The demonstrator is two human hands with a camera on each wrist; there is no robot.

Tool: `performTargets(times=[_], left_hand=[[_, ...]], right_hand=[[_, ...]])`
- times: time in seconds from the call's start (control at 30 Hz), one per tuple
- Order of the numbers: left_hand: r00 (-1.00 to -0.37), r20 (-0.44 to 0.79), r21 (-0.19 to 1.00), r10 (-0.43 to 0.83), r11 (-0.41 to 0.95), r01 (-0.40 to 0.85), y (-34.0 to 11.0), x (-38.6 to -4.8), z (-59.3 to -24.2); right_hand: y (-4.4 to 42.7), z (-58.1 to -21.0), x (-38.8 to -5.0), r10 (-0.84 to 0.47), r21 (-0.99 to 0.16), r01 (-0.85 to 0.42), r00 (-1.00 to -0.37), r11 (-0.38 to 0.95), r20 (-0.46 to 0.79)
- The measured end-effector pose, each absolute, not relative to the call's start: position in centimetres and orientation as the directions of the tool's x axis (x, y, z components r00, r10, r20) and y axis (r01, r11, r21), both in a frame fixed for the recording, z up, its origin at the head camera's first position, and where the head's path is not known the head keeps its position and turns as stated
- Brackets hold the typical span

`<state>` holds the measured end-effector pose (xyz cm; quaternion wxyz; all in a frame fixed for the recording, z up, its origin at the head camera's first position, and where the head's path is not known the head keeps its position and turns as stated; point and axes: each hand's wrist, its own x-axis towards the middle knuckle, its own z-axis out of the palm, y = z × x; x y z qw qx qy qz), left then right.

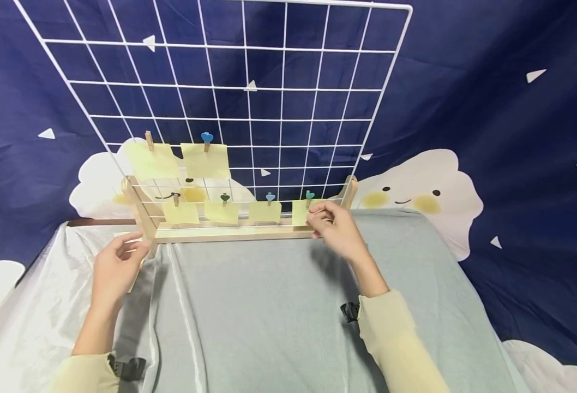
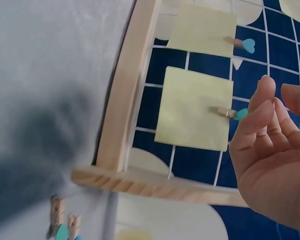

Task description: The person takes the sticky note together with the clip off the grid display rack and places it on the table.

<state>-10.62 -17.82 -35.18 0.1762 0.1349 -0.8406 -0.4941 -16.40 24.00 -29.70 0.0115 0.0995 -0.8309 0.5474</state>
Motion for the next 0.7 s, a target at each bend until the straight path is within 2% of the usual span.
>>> performTargets(times=[0.43,0.7], left_hand=[[-0.908,0.176,0.928,-0.38,0.372,0.024,-17.0,-11.6,-34.3],[-0.914,0.163,0.946,-0.372,0.323,0.037,-16.2,-12.5,-33.0]], right_hand=[[21.9,-28.1,-17.4,-0.199,-0.896,-0.24,-0.964,0.373,0.175],[20.0,-26.6,-18.0,-0.237,-0.884,-0.336,-0.934,0.325,0.268]])
